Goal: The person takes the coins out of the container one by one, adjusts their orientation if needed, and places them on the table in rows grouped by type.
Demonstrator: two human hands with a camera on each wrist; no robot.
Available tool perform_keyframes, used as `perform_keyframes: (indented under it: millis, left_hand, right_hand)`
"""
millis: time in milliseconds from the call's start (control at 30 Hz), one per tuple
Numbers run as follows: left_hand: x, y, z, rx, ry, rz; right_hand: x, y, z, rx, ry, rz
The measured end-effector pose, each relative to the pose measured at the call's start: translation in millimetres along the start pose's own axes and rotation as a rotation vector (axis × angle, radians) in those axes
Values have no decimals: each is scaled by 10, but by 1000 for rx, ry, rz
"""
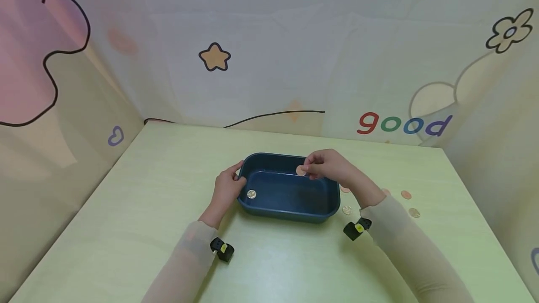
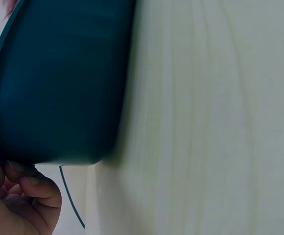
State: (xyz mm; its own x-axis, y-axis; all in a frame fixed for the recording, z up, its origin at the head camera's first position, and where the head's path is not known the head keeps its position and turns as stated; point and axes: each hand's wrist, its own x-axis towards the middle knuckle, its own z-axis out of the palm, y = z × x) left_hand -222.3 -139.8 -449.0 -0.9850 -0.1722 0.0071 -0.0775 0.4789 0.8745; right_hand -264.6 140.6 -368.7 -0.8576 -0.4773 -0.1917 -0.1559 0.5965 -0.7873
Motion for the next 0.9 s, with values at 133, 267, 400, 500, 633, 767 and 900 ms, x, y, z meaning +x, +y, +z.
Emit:
perform_keyframes:
  millis: [133, 267, 400, 500, 633, 767, 900]
  left_hand:
    - [4, 4, -2, -6, 3, -4]
    - [5, 0, -1, -6, 5, -7]
    - [6, 2, 5, -1, -3, -5]
    - [7, -1, 12, -1, -4, -2]
    - [7, -4, 22, -4, -3, 1]
    - [3, -7, 26, -1, -5, 6]
    - [-2, -5, 19, -1, 2, 10]
  right_hand:
    - [-179, 144, -91, 22, 63, 21]
    - [-346, 250, -165, 27, 105, 50]
    - [-502, 353, -236, 50, 136, 99]
    - [-603, 439, -299, 61, 165, 112]
    - [-724, 578, -387, 65, 219, 110]
    - [-852, 726, -488, 39, 281, 149]
    - [-951, 849, -591, 5, 336, 196]
